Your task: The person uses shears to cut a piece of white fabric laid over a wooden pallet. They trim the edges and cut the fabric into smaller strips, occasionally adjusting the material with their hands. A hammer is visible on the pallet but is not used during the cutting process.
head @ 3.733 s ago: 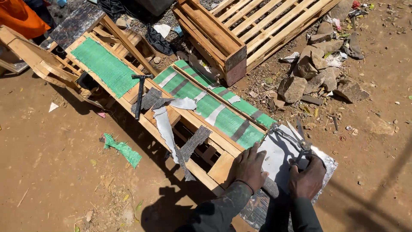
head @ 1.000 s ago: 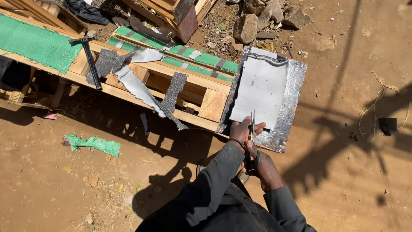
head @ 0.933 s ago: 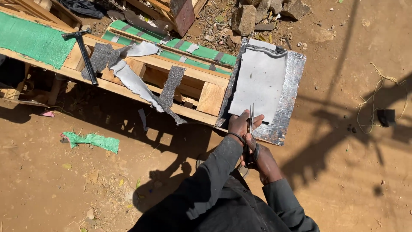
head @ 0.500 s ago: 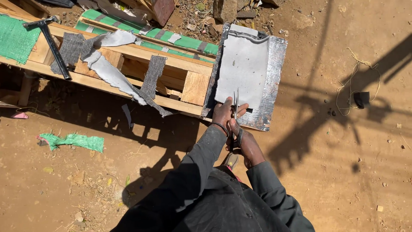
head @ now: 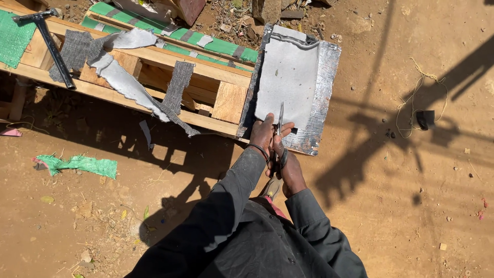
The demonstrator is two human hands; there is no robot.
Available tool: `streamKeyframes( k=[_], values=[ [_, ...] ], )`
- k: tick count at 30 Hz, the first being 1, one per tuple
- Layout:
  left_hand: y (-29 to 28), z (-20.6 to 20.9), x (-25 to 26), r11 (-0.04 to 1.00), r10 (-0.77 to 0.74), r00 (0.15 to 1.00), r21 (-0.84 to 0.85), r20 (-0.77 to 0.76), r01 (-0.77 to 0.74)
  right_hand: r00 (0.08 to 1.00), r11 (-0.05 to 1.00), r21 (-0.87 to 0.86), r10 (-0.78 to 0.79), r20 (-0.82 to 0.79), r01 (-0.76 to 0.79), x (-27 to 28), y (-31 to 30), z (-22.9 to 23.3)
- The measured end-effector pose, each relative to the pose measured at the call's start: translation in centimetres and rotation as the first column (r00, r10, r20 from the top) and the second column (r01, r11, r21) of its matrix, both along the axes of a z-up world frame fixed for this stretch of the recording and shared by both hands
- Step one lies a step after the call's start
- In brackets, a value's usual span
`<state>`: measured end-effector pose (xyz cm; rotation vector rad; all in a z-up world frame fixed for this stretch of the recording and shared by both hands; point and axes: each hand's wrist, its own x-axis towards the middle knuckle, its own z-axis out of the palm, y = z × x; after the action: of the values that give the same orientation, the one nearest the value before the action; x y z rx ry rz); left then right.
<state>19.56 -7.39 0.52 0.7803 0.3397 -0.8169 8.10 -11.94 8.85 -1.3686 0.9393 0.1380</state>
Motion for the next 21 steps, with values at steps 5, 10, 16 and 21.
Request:
streamKeyframes(
  k=[5,10,16,21],
  values=[
    [0.2,2.1,0.4,1.000,-0.029,0.999,0.005,-0.039,0.030,0.992,0.991,0.066,-0.117,0.053,0.114,-0.8,0.9,-2.1],
    [-1.5,-2.3,0.9,0.999,-0.036,0.999,0.040,0.005,0.036,0.972,0.978,0.037,-0.207,0.111,0.204,-1.1,1.7,-0.7],
    [-2.1,-6.2,0.3,0.998,-0.014,1.000,0.069,0.008,0.013,0.981,0.983,0.068,-0.175,0.078,0.170,-2.0,1.6,-1.1],
    [0.4,-2.5,-0.2,0.986,-0.079,0.991,0.152,0.105,0.062,0.999,0.999,0.024,0.029,-0.018,-0.029,-1.0,-0.2,2.0]
  ],
)
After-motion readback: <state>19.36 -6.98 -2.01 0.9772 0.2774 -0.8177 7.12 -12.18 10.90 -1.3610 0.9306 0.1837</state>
